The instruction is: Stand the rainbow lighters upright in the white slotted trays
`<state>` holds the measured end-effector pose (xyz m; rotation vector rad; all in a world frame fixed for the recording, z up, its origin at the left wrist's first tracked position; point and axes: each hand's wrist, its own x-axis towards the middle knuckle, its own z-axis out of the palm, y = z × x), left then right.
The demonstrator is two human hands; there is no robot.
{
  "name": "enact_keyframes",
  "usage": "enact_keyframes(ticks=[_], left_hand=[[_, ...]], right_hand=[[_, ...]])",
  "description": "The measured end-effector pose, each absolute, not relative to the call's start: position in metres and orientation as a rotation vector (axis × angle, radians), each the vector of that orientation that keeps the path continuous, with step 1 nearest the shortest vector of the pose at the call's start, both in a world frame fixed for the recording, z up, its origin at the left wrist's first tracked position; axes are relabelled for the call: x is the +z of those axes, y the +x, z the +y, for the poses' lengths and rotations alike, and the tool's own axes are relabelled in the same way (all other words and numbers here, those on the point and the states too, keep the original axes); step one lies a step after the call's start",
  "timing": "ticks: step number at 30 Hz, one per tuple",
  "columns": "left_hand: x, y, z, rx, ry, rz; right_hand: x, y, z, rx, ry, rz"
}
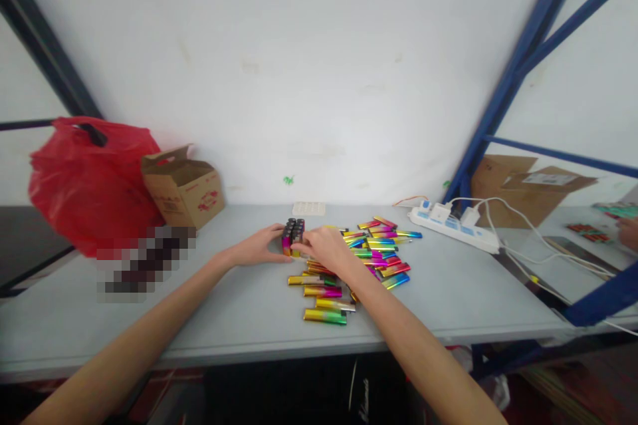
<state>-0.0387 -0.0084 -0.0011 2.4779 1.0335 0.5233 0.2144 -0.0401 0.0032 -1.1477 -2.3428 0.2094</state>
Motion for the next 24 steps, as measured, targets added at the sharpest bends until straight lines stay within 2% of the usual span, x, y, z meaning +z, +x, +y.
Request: enact_keyframes(ticks=[5, 12, 16, 24], left_hand=[[-0.003, -0.04, -0.007, 0.554, 2.496, 1.031], [-0.003, -0.04, -0.007, 0.527, 2.476, 1.088], [-0.004, -0.04, -0.006, 0.543, 2.476, 1.081], [-0.003, -0.039, -0.006, 0.526, 2.486, 1.109]], right_hand=[[0.007, 0.223, -0.037, 0.228, -1.127, -2.353], [0.003, 0.314, 0.007, -0.14, -1.433, -2.148], [-0.012, 0.355, 0.026, -0.099, -1.784, -2.159], [-0.015, 0.361, 0.028, -0.066, -1.873, -2.176]])
